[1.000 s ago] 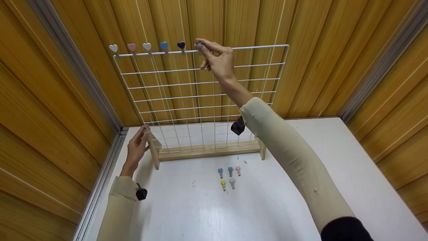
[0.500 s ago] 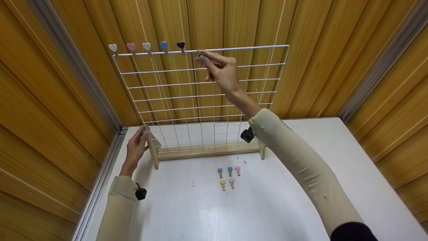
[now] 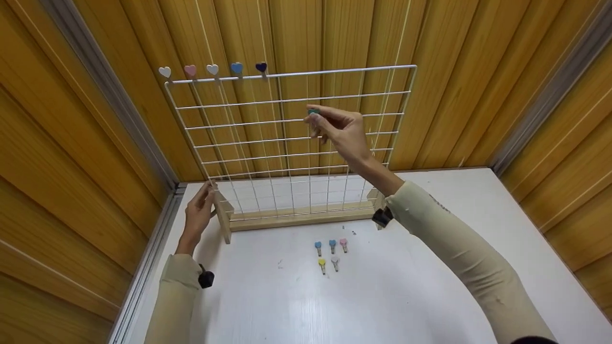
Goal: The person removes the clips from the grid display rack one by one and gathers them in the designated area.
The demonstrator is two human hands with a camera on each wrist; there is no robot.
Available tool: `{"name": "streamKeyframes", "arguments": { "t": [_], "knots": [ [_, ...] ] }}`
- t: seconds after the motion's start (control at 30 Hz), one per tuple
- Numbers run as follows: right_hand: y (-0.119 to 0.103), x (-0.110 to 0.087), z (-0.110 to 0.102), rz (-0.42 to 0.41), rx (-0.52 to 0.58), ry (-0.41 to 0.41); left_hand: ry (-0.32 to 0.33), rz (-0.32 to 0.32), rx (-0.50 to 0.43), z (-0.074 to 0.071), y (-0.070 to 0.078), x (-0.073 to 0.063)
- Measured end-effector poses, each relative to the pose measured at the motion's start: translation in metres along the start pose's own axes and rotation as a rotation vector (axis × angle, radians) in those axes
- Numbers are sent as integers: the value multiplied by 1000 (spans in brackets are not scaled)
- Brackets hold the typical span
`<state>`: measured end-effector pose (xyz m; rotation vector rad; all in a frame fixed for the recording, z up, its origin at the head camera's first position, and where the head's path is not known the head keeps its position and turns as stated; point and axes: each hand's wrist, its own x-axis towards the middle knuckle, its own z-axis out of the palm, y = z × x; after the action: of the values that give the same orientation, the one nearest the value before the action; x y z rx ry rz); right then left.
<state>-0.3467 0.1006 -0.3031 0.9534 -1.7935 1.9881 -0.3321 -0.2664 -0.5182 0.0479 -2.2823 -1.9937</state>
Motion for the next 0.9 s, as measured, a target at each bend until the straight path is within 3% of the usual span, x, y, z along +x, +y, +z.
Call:
{"name": "streamKeyframes", "arguments": {
  "t": [0.43, 0.67, 0.9],
  "knots": [
    [-1, -35, -41, 135, -89, -30, 4, 3, 19, -5, 6, -1],
    [-2, -48, -50, 173, -131, -61, 1, -14, 24, -5, 11, 3],
    [5, -69, -58, 219, -167, -109, -5, -7, 24, -8, 6, 2]
  ]
}}
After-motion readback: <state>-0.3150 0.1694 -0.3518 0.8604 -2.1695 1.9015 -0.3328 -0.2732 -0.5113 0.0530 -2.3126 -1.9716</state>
